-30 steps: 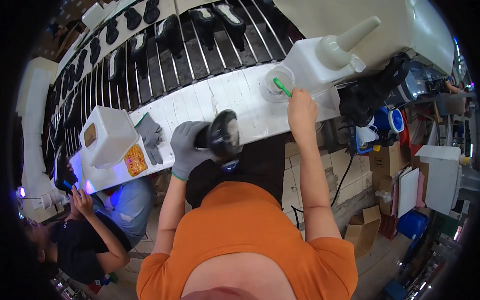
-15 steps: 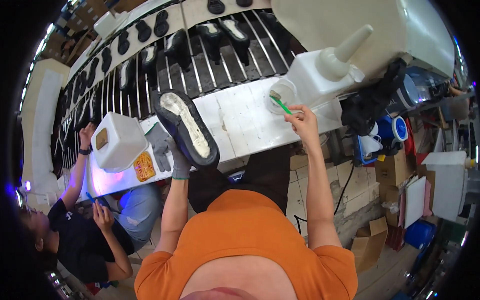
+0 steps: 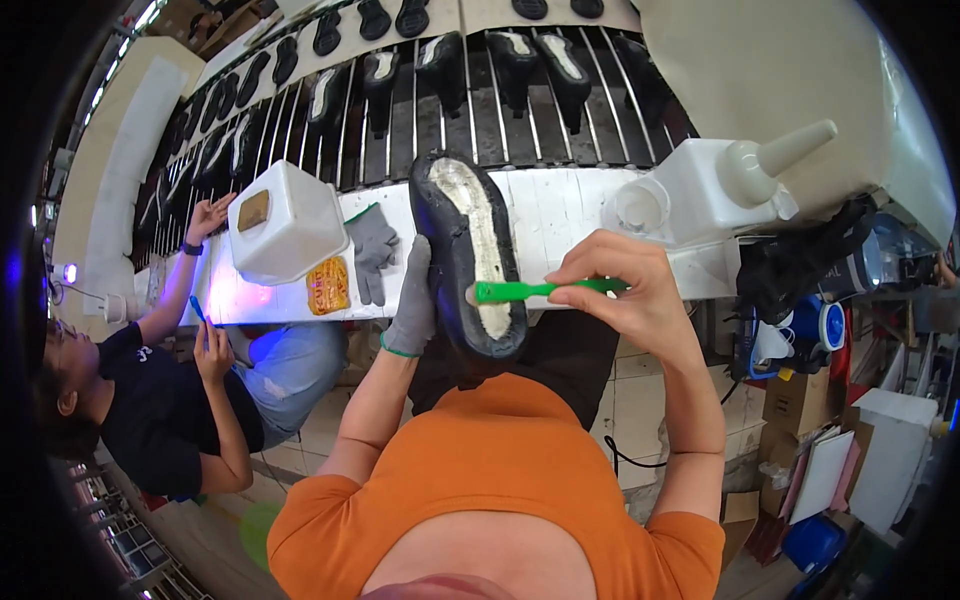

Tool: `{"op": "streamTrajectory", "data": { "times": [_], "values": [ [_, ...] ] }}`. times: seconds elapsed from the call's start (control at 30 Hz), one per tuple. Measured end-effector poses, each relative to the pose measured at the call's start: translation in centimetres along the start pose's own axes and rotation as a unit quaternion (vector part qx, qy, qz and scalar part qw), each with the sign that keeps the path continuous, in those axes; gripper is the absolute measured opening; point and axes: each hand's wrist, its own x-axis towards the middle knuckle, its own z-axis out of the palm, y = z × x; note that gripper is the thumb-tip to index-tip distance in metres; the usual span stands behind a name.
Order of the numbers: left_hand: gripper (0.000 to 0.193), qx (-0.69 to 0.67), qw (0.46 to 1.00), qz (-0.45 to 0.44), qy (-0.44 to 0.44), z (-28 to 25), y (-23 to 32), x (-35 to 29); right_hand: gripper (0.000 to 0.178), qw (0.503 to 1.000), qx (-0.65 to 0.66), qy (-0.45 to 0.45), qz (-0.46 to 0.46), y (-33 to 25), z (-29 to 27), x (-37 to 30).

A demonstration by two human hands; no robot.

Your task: Apply adhesive or primer to the bottom edges of shoe soles using a brush.

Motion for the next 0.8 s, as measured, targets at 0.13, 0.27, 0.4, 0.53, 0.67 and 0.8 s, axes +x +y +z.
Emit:
{"op": "streamTrajectory", "data": {
  "times": [0.13,0.27,0.4,0.53,0.67,0.8],
  "values": [
    [0.056,0.076,0.996,0.04,0.01,0.6,0.4,-0.2,0.012,0.999,-0.023,-0.03,-0.02,-0.4,0.3,0.2],
    [0.056,0.159,0.985,0.057,0.023,0.8,0.9,-0.5,0.011,0.999,-0.053,0.003,-0.008,0.1,0.7,0.9],
    [0.059,0.187,0.98,0.073,-0.001,1.4,1.3,-0.8,0.01,0.997,-0.058,0.024,-0.041,0.7,0.8,2.2],
    [0.063,0.209,0.975,0.079,-0.021,1.8,1.9,-1.0,0.009,0.996,-0.069,0.026,-0.056,0.8,0.7,3.4],
    [0.065,0.273,0.96,0.059,-0.029,1.9,2.4,-1.1,0.008,0.995,-0.063,0.035,-0.074,0.9,0.9,4.5],
    [0.067,0.342,0.937,0.07,-0.027,2.1,2.4,-1.1,0.009,0.995,-0.043,0.052,-0.068,1.2,1.1,5.5]
  ]
}}
